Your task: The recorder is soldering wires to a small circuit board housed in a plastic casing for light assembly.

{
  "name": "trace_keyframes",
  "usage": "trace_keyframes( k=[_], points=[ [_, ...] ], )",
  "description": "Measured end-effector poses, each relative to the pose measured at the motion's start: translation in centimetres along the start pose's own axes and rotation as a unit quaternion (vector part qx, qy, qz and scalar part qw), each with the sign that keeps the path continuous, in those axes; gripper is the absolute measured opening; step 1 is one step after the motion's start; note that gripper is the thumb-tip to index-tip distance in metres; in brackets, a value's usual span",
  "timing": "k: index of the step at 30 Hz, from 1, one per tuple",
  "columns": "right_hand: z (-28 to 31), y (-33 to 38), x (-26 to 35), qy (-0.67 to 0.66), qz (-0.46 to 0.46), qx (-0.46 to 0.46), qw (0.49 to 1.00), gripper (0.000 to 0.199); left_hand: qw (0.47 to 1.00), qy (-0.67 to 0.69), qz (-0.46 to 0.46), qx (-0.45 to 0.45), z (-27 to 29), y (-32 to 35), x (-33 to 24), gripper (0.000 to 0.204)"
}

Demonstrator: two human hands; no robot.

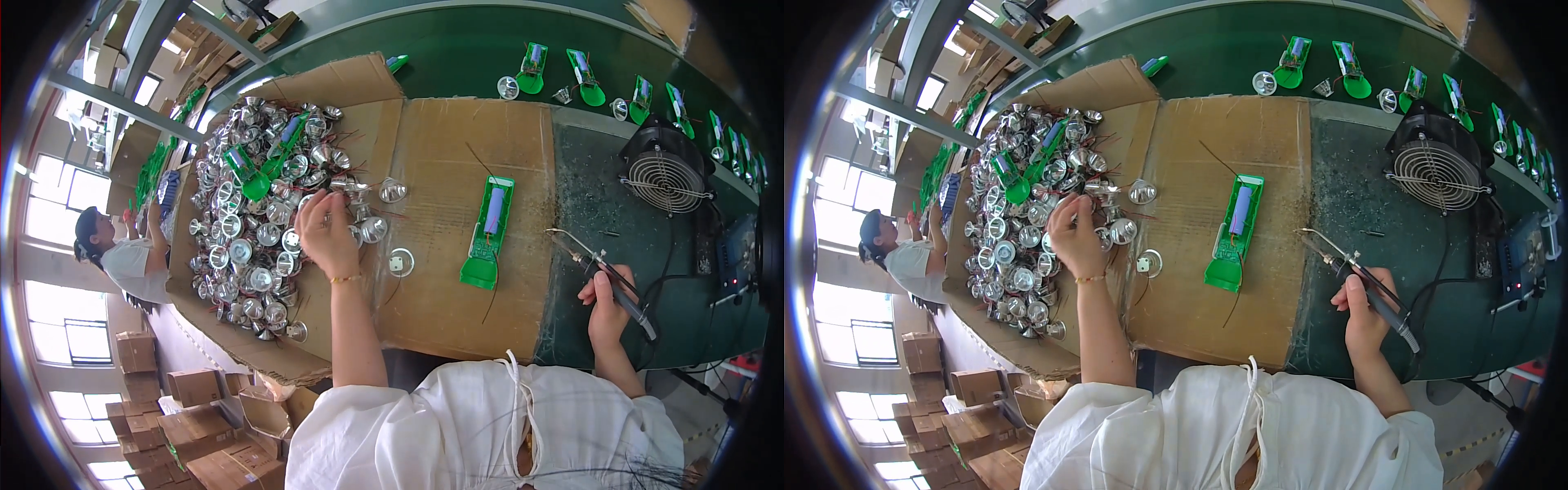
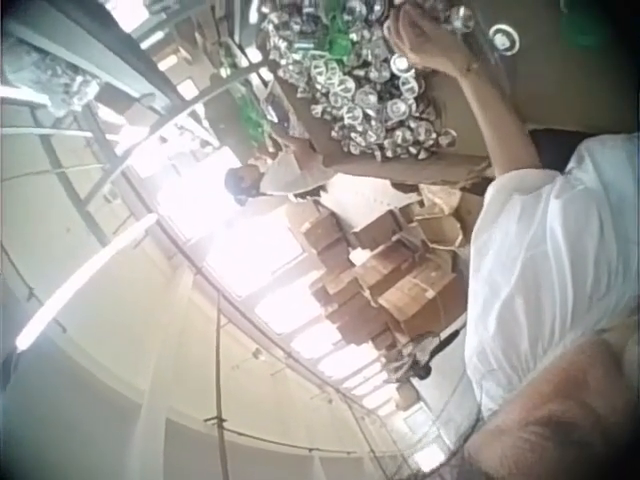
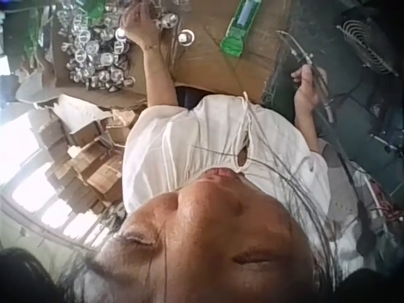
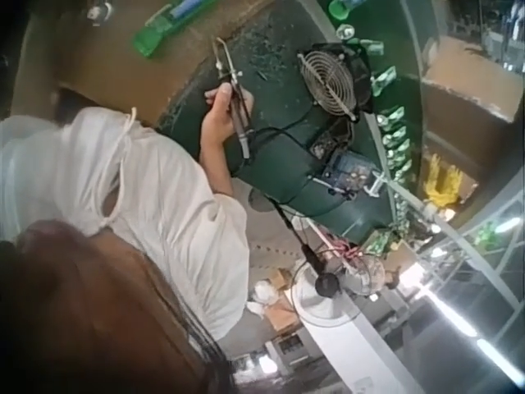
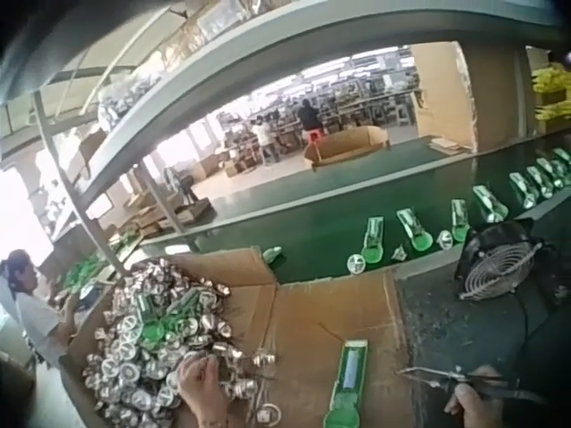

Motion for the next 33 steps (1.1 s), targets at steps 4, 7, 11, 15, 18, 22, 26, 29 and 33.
trace_keyframes(
  k=[4, 7, 11, 15, 18, 22, 26, 29, 33],
  points=[
    [-0.4, 0.7, 0.4, -0.016, -0.003, 0.007, 1.000, 0.015, 0.974, 0.217, 0.052, -0.033, 2.0, -0.5, -3.0, 0.012],
    [-2.1, 1.4, 1.1, -0.026, -0.012, 0.043, 0.999, 0.016, 0.953, 0.221, 0.122, 0.166, -0.7, 3.2, -7.0, 0.005],
    [-5.2, 2.1, 2.1, 0.016, 0.016, 0.128, 0.991, 0.018, 0.923, 0.193, 0.022, 0.333, -4.1, 9.4, -9.2, 0.007],
    [-6.1, 2.2, 1.9, 0.036, 0.033, 0.135, 0.990, 0.018, 0.908, 0.163, 0.013, 0.386, -5.5, 11.5, -10.0, 0.008],
    [-6.0, 2.1, 1.7, 0.037, 0.034, 0.127, 0.991, 0.018, 0.903, 0.166, 0.009, 0.396, -5.8, 11.7, -10.4, 0.009],
    [-6.2, 2.2, 2.0, 0.056, 0.052, 0.128, 0.989, 0.018, 0.898, 0.166, 0.008, 0.408, -6.0, 12.1, -10.2, 0.010],
    [-6.3, 2.2, 2.0, 0.051, 0.042, 0.126, 0.990, 0.018, 0.893, 0.167, 0.009, 0.417, -6.0, 12.1, -10.2, 0.010],
    [-6.9, 2.2, 2.3, 0.079, 0.049, 0.154, 0.984, 0.016, 0.885, 0.144, 0.018, 0.443, -6.4, 12.3, -10.2, 0.011],
    [-7.0, 2.3, 2.3, 0.076, 0.055, 0.154, 0.984, 0.017, 0.886, 0.154, 0.025, 0.437, -6.6, 12.2, -10.2, 0.013]
  ],
)
Point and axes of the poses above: each hand's wrist, its own y-axis away from the middle knuckle, its own z-axis out of the back of the hand, x = y × z, the point moved 9 cm from there along -y, towards the middle knuckle
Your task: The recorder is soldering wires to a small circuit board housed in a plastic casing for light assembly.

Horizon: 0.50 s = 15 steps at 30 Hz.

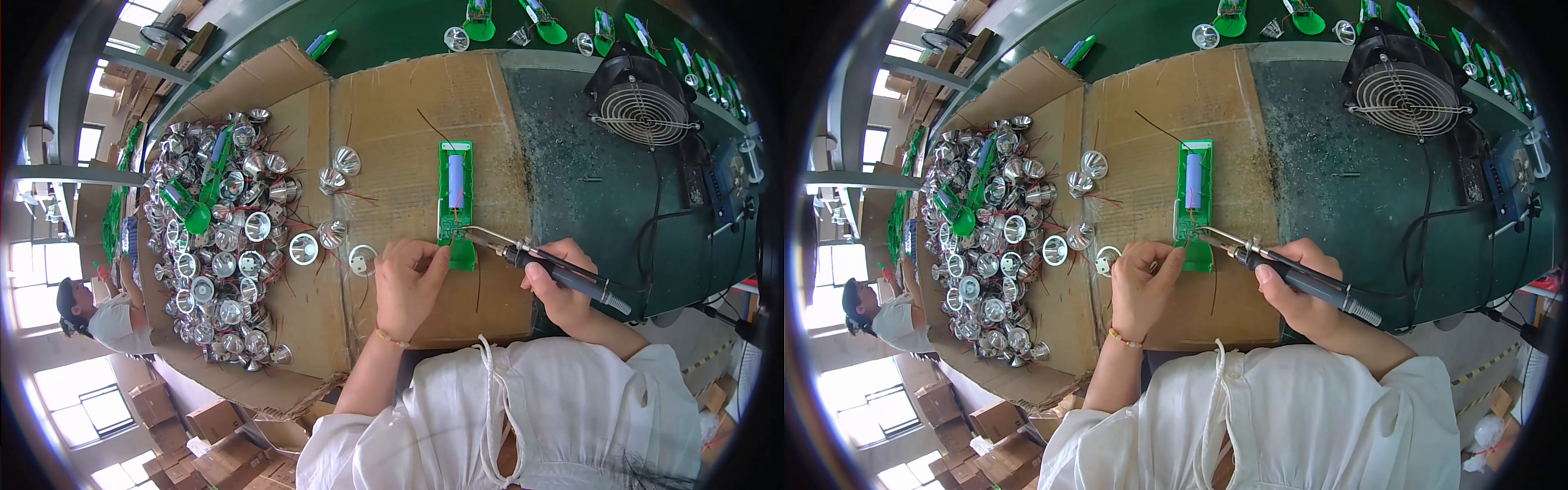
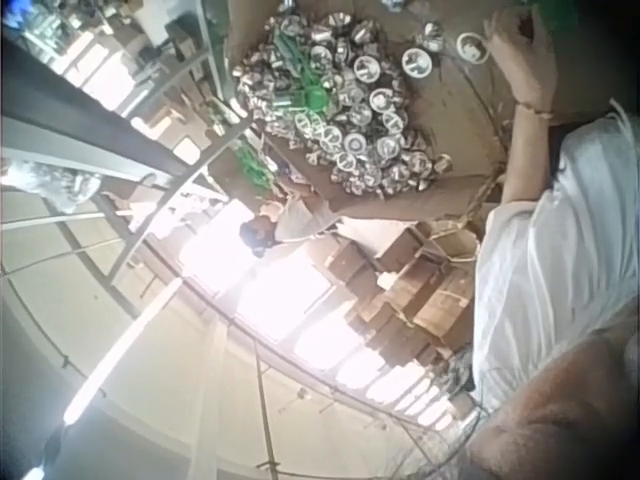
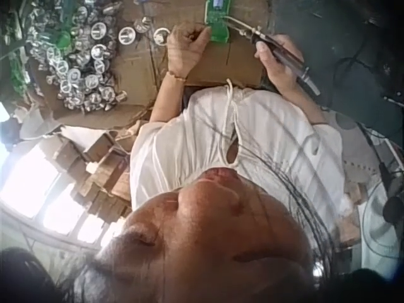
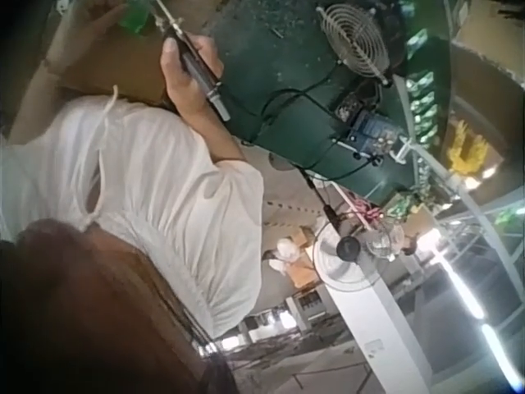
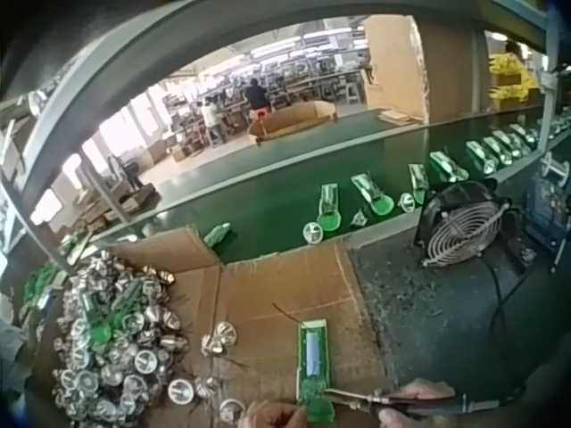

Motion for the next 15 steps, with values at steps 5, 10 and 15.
trace_keyframes(
  k=[5, 10, 15],
  points=[
    [0.06, 0.14, -0.07, -0.009, -0.002, -0.007, 1.000, 0.017, 1.000, -0.004, 0.009, 0.013, -0.33, -0.12, -0.04, 0.014],
    [-0.16, 0.27, -0.04, 0.023, 0.005, 0.017, 1.000, 0.015, 0.999, 0.001, 0.017, 0.029, -0.68, -0.17, 0.50, 0.014],
    [0.59, 0.62, -0.68, -0.028, -0.024, -0.032, 0.999, 0.016, 0.999, 0.015, 0.028, 0.023, -0.67, -0.25, 0.58, 0.014]
  ],
)
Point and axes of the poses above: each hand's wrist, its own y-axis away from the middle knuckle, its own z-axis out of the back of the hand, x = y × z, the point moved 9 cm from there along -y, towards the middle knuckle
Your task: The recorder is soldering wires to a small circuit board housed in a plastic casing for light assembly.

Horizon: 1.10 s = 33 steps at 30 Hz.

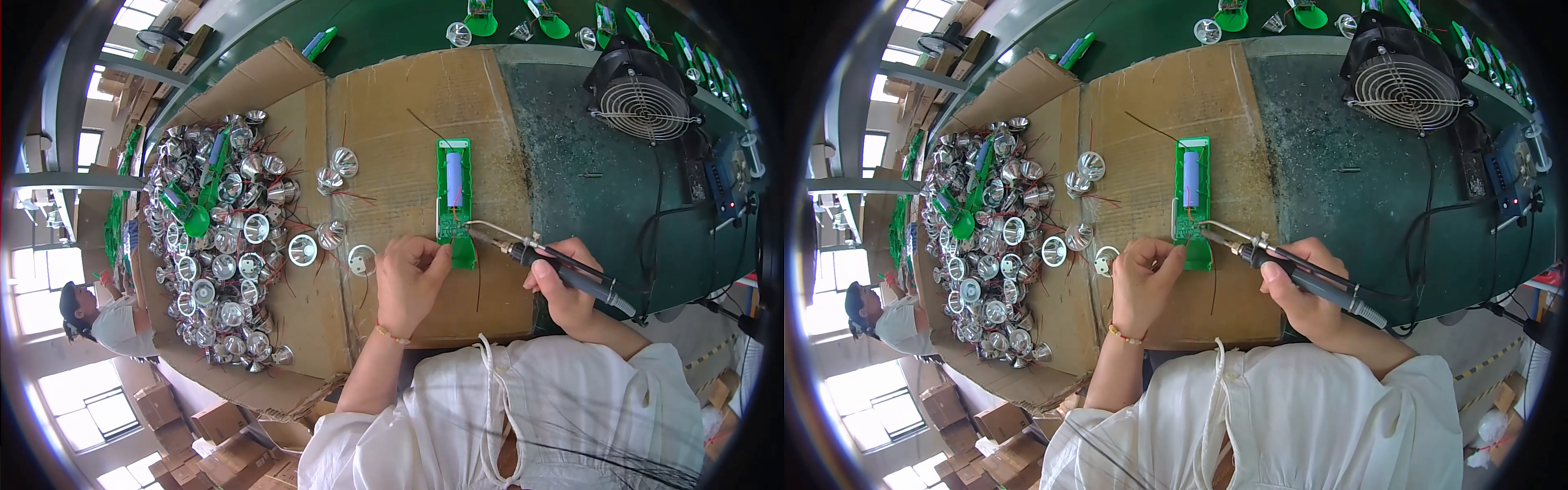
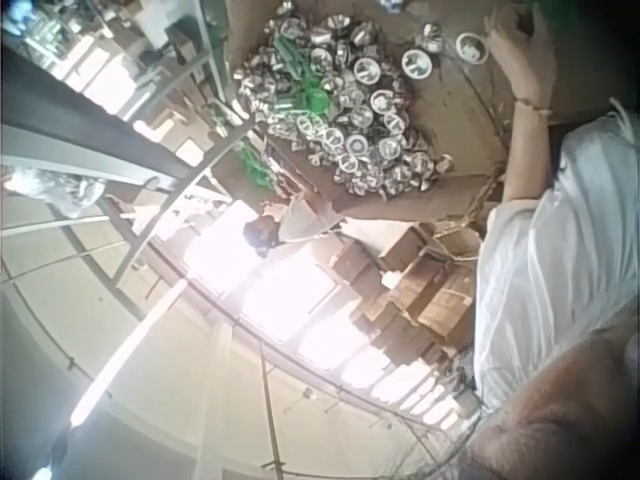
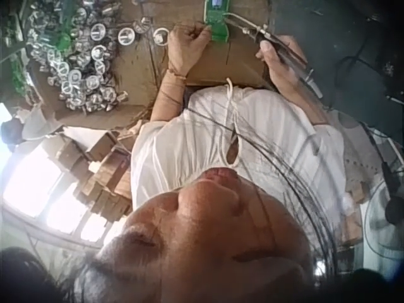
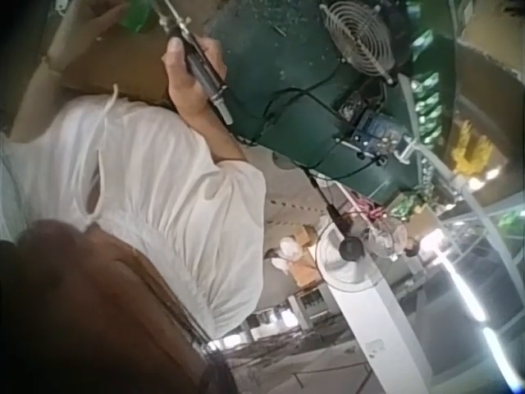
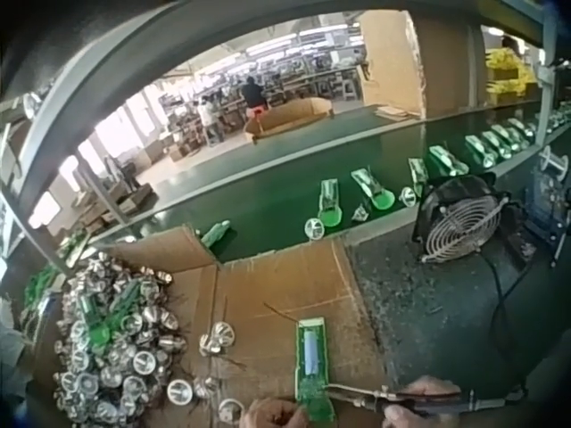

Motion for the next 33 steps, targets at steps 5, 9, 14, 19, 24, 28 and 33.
trace_keyframes(
  k=[5, 9, 14, 19, 24, 28, 33],
  points=[
    [0.2, 0.0, 0.1, -0.019, -0.016, 0.005, 1.000, 0.020, 1.000, -0.002, 0.001, -0.002, 0.1, 0.0, -0.2, 0.013],
    [0.0, 0.0, 0.0, -0.014, -0.022, 0.017, 1.000, 0.020, 1.000, 0.012, 0.021, -0.004, 0.1, -0.1, -0.1, 0.013],
    [0.0, 0.1, -0.6, -0.029, -0.029, -0.006, 0.999, 0.017, 1.000, -0.003, 0.007, -0.007, 0.2, 0.0, -0.1, 0.014],
    [0.1, -0.2, -0.5, -0.041, -0.025, -0.023, 0.999, 0.016, 0.993, 0.098, 0.014, -0.063, 1.1, 0.3, 0.9, 0.011],
    [-0.4, -0.6, -0.9, -0.050, -0.034, -0.010, 0.998, 0.016, 0.996, 0.077, 0.015, -0.047, 0.4, -0.2, 0.6, 0.010],
    [-1.2, -1.0, -0.7, -0.040, -0.030, 0.013, 0.999, 0.015, 0.997, 0.059, 0.023, -0.042, 0.2, -0.3, 0.9, 0.010],
    [-1.4, -1.0, -1.5, -0.065, -0.073, 0.015, 0.995, 0.015, 0.998, 0.053, 0.016, -0.035, 0.1, -0.3, 0.7, 0.010]
  ],
)
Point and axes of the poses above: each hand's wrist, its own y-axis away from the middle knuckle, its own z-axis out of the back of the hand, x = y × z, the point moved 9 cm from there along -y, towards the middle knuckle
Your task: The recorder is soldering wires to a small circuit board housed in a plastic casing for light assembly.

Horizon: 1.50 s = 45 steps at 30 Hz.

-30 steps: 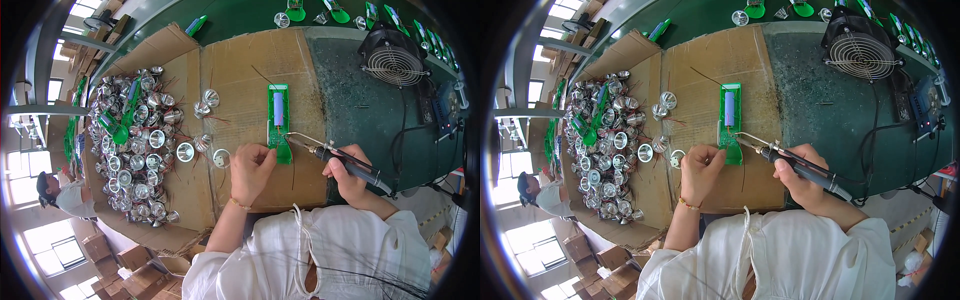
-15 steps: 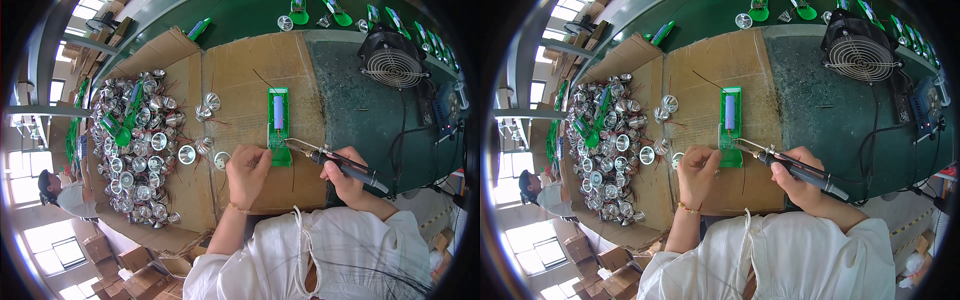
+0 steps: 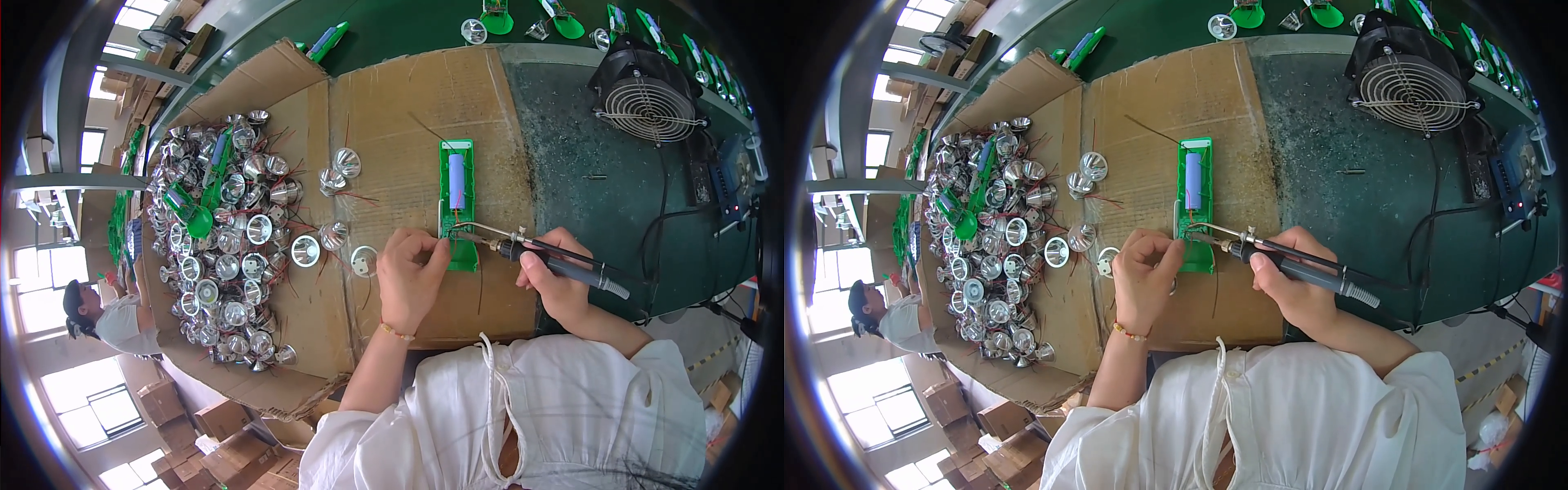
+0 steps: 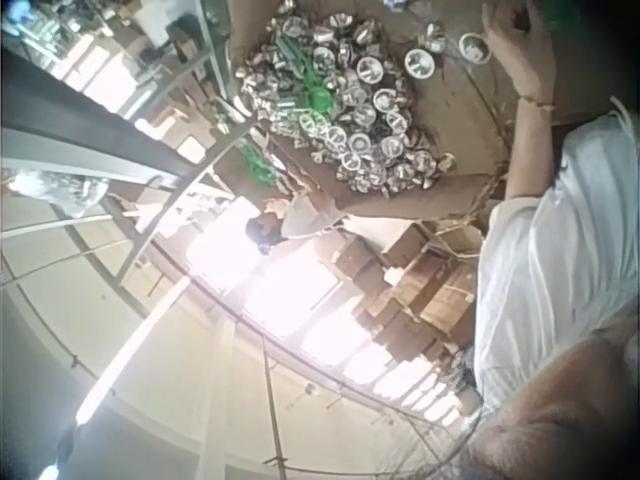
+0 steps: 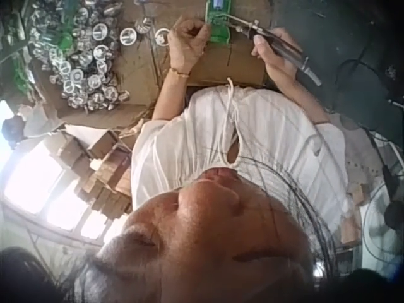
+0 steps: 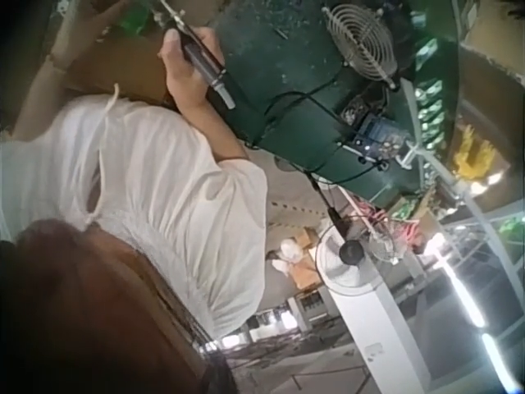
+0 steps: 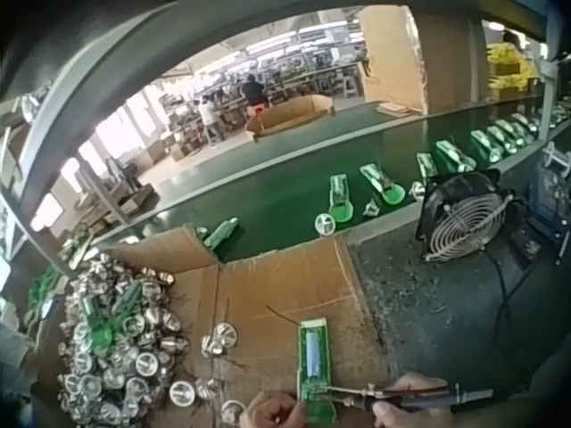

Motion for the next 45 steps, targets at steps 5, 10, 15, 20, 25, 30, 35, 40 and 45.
trace_keyframes(
  k=[5, 10, 15, 20, 25, 30, 35, 40, 45],
  points=[
    [0.3, 0.1, -0.3, -0.040, -0.027, -0.026, 0.999, 0.013, 1.000, 0.019, 0.023, 0.002, -0.1, 0.0, 0.5, 0.010],
    [0.8, 0.5, 0.5, -0.028, 0.014, -0.028, 0.999, 0.013, 1.000, 0.016, 0.021, 0.001, 0.0, 0.0, 0.4, 0.010],
    [0.7, 0.3, 0.1, -0.023, 0.015, -0.014, 1.000, 0.013, 0.999, 0.016, 0.030, 0.002, -0.1, -0.2, 0.5, 0.011],
    [3.0, 0.2, 0.5, -0.029, 0.024, -0.069, 0.997, 0.015, 0.981, 0.146, 0.124, -0.032, 0.6, 0.0, 0.9, 0.007],
    [6.3, 0.0, -0.4, -0.023, 0.037, -0.126, 0.991, 0.013, 0.990, -0.086, 0.010, 0.108, -1.1, -1.8, -0.9, 0.016],
    [7.6, -0.5, -1.4, -0.016, 0.019, -0.155, 0.988, 0.015, 0.986, -0.150, -0.059, 0.045, -3.0, -14.9, -4.2, 0.018],
    [7.8, -0.7, -2.1, -0.024, -0.014, -0.147, 0.989, 0.017, 0.986, -0.086, -0.100, -0.103, 0.9, -25.9, -6.4, 0.028],
    [7.6, -1.0, -2.2, -0.052, -0.060, -0.142, 0.987, 0.013, 0.859, -0.289, -0.150, -0.396, 18.3, -23.5, -6.0, 0.022],
    [6.5, -1.3, -2.6, -0.067, -0.065, -0.113, 0.989, 0.013, 0.820, -0.511, 0.247, -0.066, 27.1, -22.2, 8.0, 0.066]
  ],
)
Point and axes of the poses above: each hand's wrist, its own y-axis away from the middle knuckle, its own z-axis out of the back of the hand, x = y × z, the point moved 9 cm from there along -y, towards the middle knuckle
